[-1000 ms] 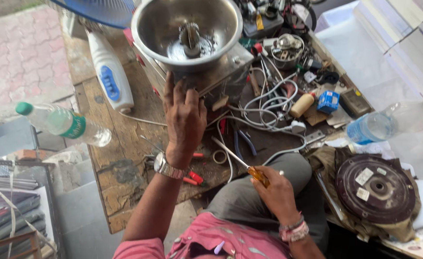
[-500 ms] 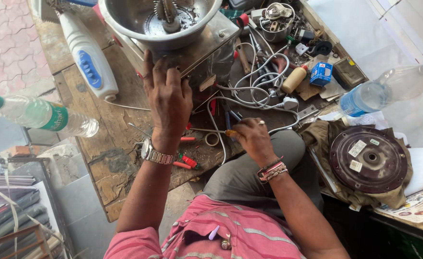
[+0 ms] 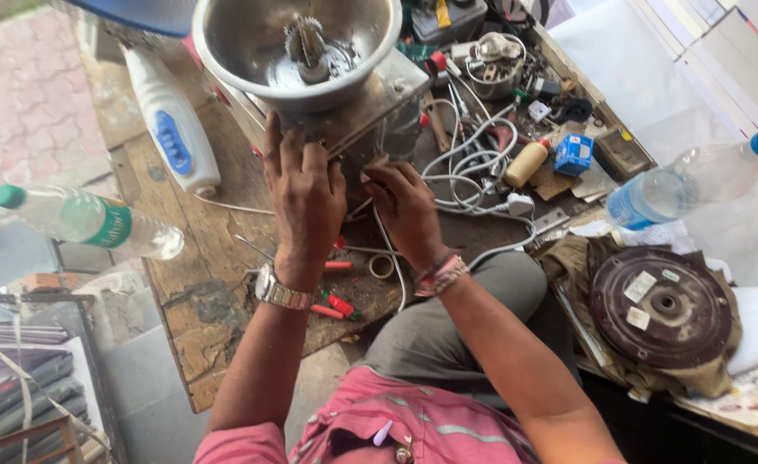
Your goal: The person uses a screwdriver to remove and reinsert screws on a metal appliance base, then manipulates the internal grinding mechanism inside a stainless steel bowl. The person repeatedly tightens and loosens screws while adjusting the bowl and internal parts.
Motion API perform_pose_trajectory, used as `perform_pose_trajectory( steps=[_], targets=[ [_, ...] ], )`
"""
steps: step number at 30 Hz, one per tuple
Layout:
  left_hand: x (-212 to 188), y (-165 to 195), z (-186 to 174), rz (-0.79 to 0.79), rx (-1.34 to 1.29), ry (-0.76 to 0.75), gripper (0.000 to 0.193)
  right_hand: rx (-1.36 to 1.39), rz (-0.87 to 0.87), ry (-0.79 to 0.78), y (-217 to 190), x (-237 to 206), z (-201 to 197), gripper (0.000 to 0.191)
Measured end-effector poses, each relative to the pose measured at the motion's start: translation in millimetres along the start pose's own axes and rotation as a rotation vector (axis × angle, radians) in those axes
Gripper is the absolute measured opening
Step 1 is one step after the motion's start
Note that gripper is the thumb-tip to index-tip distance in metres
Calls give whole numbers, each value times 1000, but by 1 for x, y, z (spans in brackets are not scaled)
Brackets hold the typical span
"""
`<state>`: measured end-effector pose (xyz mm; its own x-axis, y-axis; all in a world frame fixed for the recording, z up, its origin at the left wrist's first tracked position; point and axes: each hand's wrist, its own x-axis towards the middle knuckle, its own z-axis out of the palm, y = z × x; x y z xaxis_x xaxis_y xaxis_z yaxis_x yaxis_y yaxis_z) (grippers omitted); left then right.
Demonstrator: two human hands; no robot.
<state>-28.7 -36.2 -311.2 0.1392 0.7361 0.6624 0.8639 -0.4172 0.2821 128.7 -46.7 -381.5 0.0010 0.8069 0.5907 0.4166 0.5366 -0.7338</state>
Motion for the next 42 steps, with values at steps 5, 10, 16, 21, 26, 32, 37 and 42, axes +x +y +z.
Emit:
perform_pose_trajectory(
  steps=[5,10,16,21,26,32,37,42],
  targets=[
    [2,-4,2,10,-20,1,14,-1,-142,-9,-22,44,13,24],
    [-4,-13,4,22,-30,-32,13,-98,-271,-68,-11,50,16,20],
    [-3,-16,2,22,-44,-58,16,-146,-206,-60,1,47,19,22],
    [1,-12,-1,17,-27,-62,21,103,76,-56,3,30,23,20],
    [5,-11,-6,8,-41,-119,30,291,254,97,-4,28,43,20],
    [12,-11,-14,36,-46,-167,32,205,243,111,-6,39,45,14],
    [9,-8,-14,13,-27,-165,34,-3,52,-53,30,15,19,17],
    [4,-9,-1,-10,31,-29,19,-486,256,-161,86,-39,-14,16]
  ],
)
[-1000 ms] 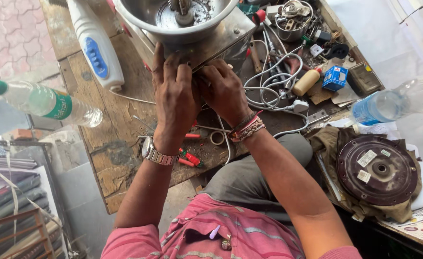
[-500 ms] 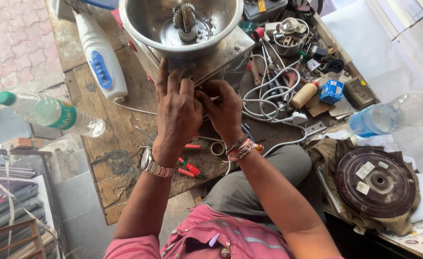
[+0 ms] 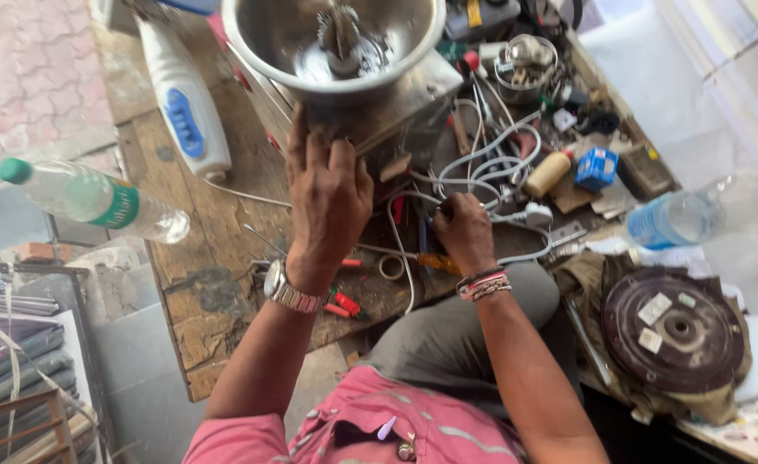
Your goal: The person uses a screwdriver to remove and reinsert screws on a metal appliance base, then manipulates the internal grinding mechanism inside a stainless steel bowl. The person repeatedly tightens and loosens screws while adjusting the bowl and internal parts.
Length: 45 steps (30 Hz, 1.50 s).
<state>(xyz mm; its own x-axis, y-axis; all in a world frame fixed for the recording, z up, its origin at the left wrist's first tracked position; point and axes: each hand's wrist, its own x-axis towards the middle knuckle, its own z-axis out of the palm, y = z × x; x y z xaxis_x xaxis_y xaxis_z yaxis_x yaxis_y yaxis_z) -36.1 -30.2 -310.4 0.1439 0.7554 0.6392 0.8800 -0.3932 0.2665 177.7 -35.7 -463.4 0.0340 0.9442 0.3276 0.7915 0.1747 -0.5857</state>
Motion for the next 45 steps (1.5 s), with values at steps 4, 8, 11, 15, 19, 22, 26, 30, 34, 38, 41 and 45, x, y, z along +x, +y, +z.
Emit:
perform_pose_trajectory(
  steps=[4,8,11,15,19,22,26,30,34,38,41,45],
  targets=[
    [-3,0,12,-16,4,74,9,-105,-32,-51,22,-18,21,11],
    [-4,-2,13,-20,-14,83,8,-230,-574,-87,-8,-18,58,20],
    [0,-1,11,-15,-8,82,8,-115,-538,-229,-33,-16,80,30],
    [5,2,9,-13,-29,76,11,-39,-577,-183,-41,-18,88,28],
    [6,4,10,-14,-12,66,10,-56,-529,-278,-41,-21,89,24],
    [7,3,11,8,11,81,12,-131,-491,-239,-46,-19,87,18],
    [6,3,11,13,5,72,12,-250,-431,-175,-48,-11,67,19],
    [6,2,12,0,4,54,11,-168,-208,-287,-37,-9,34,13],
    [3,2,11,-7,-4,49,12,304,-115,20,-24,-16,12,9],
    [3,3,10,6,-7,44,11,1167,354,104,-14,-9,4,16],
    [2,4,8,9,4,44,10,1577,638,235,-15,-2,-4,22],
    [1,5,6,25,10,43,11,1660,937,-54,-39,-5,-13,43]
  ],
)
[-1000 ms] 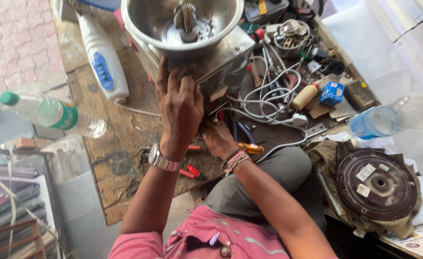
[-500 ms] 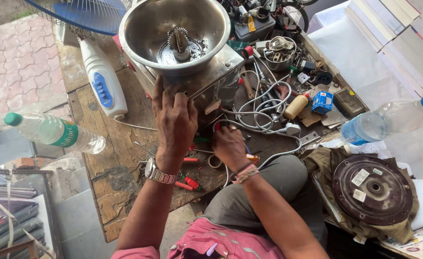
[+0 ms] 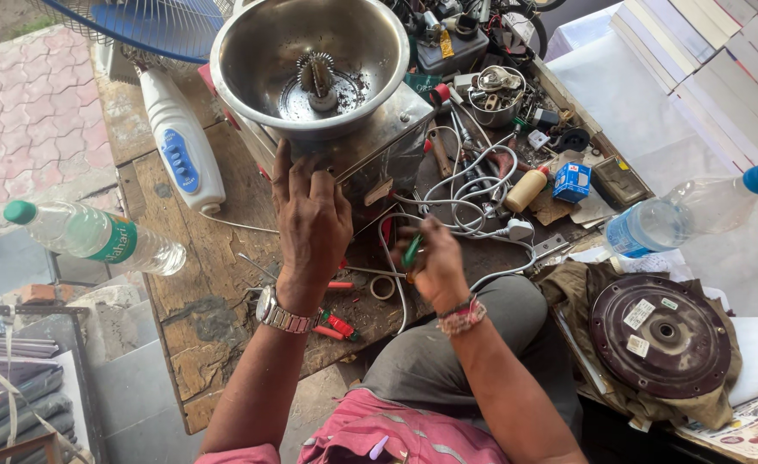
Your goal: The person uses a screwdriver to remove and reinsert screws on a metal appliance base, then manipulates the internal grinding mechanism inside a stainless steel bowl. The person repeatedly tightens and loosens screws while adjusting the bowl and internal parts.
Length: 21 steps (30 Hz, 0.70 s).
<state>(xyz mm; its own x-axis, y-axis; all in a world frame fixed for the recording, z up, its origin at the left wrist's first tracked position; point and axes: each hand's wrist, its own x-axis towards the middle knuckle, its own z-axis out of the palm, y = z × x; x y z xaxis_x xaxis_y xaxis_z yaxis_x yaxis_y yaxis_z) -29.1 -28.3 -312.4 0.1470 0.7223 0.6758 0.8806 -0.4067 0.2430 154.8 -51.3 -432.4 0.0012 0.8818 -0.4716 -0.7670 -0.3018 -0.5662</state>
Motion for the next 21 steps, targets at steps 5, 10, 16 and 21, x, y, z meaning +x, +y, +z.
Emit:
perform_pose_trajectory(
  steps=[5,10,16,21],
  targets=[
    [-5,0,-5,-23,-17,-32,13,-844,-208,-417,-2,-34,31,60],
    [-5,1,-7,-12,-25,-11,10,-1542,-959,-184,-12,-43,68,39],
    [-8,-1,-7,-25,-32,-8,9,-1432,-1113,-237,-22,-54,85,32],
    [-9,-3,-6,-31,-53,-9,9,-1383,-1104,-223,-16,-55,85,30]
  ],
)
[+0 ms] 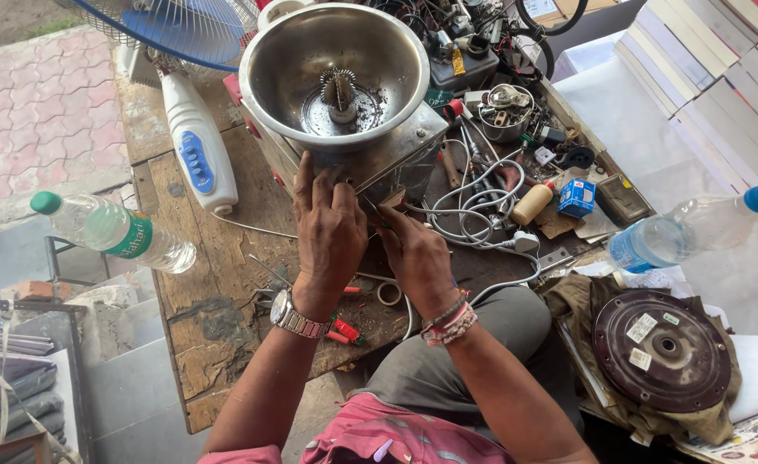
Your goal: The person uses a screwdriver to remove and reinsert screws on a metal appliance base, then manipulates the internal grinding mechanism inside a stainless steel bowl. The person repeatedly tightens and loosens screws while adjusting the bowl and internal parts.
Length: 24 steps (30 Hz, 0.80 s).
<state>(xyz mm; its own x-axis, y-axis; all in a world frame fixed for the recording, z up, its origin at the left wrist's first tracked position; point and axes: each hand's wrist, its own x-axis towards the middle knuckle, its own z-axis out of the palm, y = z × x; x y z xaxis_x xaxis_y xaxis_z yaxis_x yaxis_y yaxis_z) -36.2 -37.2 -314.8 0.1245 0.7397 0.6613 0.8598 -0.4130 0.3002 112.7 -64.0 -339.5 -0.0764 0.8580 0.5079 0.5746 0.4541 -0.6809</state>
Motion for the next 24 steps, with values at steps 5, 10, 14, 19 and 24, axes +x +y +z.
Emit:
perform_pose_trajectory(
  steps=[5,10,14,19,24],
  targets=[
    [-1,1,-2,5,4,-7,14,-3,82,-35,7,9,17,34],
    [1,0,-2,0,-3,-6,11,339,208,42,8,19,23,31],
    [1,-2,-1,-14,-4,-13,9,77,-18,29,3,14,7,27],
    [0,-4,-1,7,4,-7,13,-188,-175,-113,-2,28,-5,34],
    [1,-4,-3,13,-20,-3,19,-276,-191,-232,-8,42,-14,33]
  ],
)
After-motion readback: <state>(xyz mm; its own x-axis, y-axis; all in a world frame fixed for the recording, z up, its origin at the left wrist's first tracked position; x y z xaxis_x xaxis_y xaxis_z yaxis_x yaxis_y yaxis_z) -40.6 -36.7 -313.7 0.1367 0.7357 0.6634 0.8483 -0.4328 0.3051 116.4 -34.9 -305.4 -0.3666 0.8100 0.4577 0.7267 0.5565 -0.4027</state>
